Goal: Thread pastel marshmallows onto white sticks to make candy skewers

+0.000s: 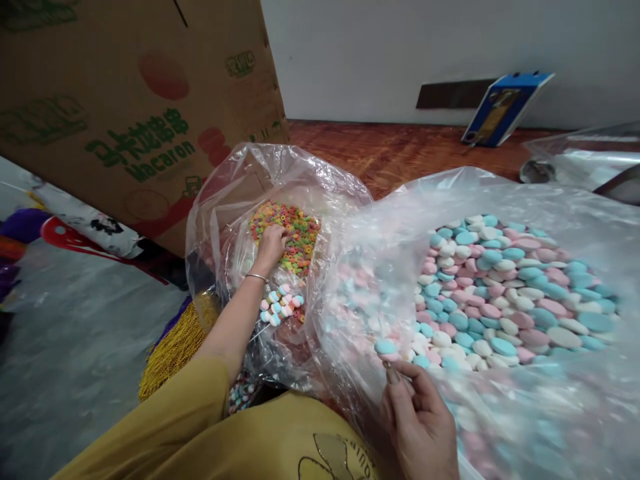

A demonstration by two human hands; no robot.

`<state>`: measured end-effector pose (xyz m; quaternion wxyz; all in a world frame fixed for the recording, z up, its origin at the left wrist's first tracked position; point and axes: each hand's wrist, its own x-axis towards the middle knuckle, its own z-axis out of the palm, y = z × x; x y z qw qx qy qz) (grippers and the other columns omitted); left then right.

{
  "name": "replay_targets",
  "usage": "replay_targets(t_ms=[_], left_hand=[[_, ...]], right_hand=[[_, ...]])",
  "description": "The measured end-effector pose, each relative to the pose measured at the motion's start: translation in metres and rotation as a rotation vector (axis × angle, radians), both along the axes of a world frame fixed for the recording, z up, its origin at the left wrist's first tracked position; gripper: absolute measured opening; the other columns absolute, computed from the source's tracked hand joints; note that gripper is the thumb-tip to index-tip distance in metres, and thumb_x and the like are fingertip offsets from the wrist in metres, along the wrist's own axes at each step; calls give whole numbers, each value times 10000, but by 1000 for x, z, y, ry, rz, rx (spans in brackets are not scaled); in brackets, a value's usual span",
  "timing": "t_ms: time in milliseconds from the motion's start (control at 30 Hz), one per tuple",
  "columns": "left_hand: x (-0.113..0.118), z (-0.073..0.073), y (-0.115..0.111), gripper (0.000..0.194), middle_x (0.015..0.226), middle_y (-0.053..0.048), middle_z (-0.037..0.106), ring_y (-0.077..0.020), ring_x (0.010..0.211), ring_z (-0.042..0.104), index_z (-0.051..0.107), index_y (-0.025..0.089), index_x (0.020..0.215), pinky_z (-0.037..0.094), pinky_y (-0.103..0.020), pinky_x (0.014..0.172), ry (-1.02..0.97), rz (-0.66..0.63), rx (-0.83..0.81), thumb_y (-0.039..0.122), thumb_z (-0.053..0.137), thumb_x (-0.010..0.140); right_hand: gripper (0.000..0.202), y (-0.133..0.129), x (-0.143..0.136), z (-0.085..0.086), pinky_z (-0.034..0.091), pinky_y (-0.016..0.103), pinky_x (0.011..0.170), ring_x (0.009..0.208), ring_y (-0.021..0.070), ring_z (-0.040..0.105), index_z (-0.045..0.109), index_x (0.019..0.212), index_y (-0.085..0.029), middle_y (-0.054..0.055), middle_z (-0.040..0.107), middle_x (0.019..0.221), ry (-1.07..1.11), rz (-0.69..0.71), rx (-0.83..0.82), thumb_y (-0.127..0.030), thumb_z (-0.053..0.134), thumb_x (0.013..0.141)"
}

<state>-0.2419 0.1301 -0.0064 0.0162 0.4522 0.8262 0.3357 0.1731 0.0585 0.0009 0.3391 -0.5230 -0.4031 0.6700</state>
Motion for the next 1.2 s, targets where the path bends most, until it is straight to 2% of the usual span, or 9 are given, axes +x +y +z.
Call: replay_targets(t_ms=[133, 233, 300, 367, 467, 567, 767, 1033, 1200], left_hand=[[20, 14, -10, 74, 964, -112, 697, -232, 984, 659, 630, 168, 880, 503, -398, 941, -97, 56, 125, 157, 572, 924], [63, 30, -21, 125, 910, -56, 687, -168, 842, 701, 590, 176, 1004, 556, -307, 769, -325, -13, 254, 285, 533, 985], [105, 39, -30, 262, 872, -6, 678, -143, 776, 708, 592, 192, 1001, 559, -265, 709, -819, -179, 432, 381, 722, 875], [148, 48, -39, 440, 813, 32, 665, -118, 705, 699, 616, 194, 962, 549, -223, 653, -1207, -291, 472, 403, 895, 694], [198, 56, -46, 478, 755, 51, 659, -89, 648, 682, 658, 176, 897, 538, -187, 615, -1468, -330, 418, 329, 976, 575], [224, 56, -45, 446, 741, 42, 678, -95, 645, 687, 685, 166, 851, 551, -194, 621, -1521, -353, 383, 306, 989, 556], [237, 48, -38, 395, 734, 13, 708, -98, 651, 671, 717, 166, 812, 551, -206, 630, -1481, -407, 337, 321, 985, 566], [248, 41, -46, 190, 883, -29, 754, -131, 842, 680, 783, 187, 827, 546, -241, 792, -1079, -519, 297, 257, 903, 697], [253, 37, -40, 357, 790, -14, 720, -106, 702, 644, 778, 174, 799, 531, -235, 686, -1371, -399, 257, 391, 968, 588]], right_hand=[[532, 2, 4, -7, 217, 191, 401, 422, 90, 341, 652, 1030, -185, -77, 413, 478, -49, 55, 68, -654, 761, 806], [483, 2, -2, 1, 221, 205, 414, 443, 98, 351, 666, 1033, -180, -69, 416, 504, -79, 121, 186, -634, 699, 870], [410, 1, -10, 14, 247, 214, 437, 479, 103, 370, 675, 1032, -184, -57, 436, 551, -86, 178, 292, -578, 659, 921], [336, 1, -18, 27, 267, 222, 460, 501, 104, 369, 676, 1017, -191, -55, 430, 584, -64, 231, 377, -517, 617, 963], [279, 3, -23, 39, 266, 227, 472, 513, 103, 352, 669, 1021, -195, -62, 399, 612, -18, 254, 426, -455, 573, 991], [268, 3, -17, 39, 249, 232, 479, 523, 103, 334, 664, 1020, -192, -72, 358, 617, -13, 233, 419, -438, 560, 999], [296, 1, 0, 32, 234, 234, 480, 529, 105, 317, 649, 988, -190, -76, 349, 607, 11, 157, 367, -476, 575, 989], [361, 1, 4, 24, 193, 216, 426, 455, 91, 290, 611, 1015, -203, -100, 368, 524, 93, 100, 207, -560, 615, 959], [371, 1, 8, 17, 206, 215, 434, 463, 92, 311, 605, 1012, -201, -97, 374, 538, 128, 55, 241, -567, 624, 954]])
